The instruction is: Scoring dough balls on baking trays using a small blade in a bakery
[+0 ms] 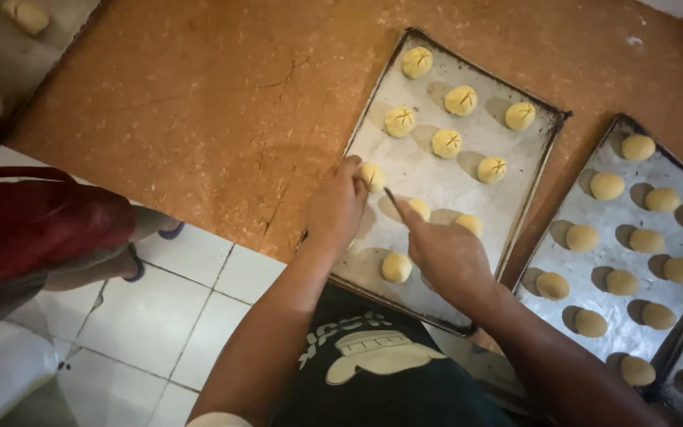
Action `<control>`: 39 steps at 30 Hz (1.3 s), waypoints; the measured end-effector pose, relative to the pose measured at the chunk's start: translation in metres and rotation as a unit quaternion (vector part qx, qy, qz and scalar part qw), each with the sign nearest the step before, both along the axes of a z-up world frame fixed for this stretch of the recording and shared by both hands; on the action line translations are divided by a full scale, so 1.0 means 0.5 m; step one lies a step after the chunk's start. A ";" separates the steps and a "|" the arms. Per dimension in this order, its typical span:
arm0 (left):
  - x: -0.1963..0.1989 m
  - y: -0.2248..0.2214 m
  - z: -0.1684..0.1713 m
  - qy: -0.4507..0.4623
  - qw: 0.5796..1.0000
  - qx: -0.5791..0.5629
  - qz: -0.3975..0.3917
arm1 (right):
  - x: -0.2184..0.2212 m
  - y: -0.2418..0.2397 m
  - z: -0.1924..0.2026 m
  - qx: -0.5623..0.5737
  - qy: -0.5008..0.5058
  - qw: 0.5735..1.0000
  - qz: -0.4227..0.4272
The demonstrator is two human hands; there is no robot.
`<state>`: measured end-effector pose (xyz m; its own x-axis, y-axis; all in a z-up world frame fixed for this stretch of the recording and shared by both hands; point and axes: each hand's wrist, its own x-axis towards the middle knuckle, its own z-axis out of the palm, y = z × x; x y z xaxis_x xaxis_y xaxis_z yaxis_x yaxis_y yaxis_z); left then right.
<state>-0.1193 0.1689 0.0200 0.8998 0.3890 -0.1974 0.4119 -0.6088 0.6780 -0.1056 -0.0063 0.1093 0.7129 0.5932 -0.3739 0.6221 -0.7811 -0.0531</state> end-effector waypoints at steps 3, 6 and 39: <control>0.004 -0.004 -0.043 0.000 1.000 -0.024 0.011 | 0.016 0.013 -0.035 0.030 -0.051 0.998 0.003; 0.003 -0.016 -0.048 -0.039 0.999 0.009 0.012 | 0.036 0.045 -0.057 0.020 -0.101 0.995 0.015; -0.008 -0.062 0.028 -0.140 0.983 0.116 -0.042 | -0.007 -0.097 0.040 -0.049 0.024 0.993 -0.100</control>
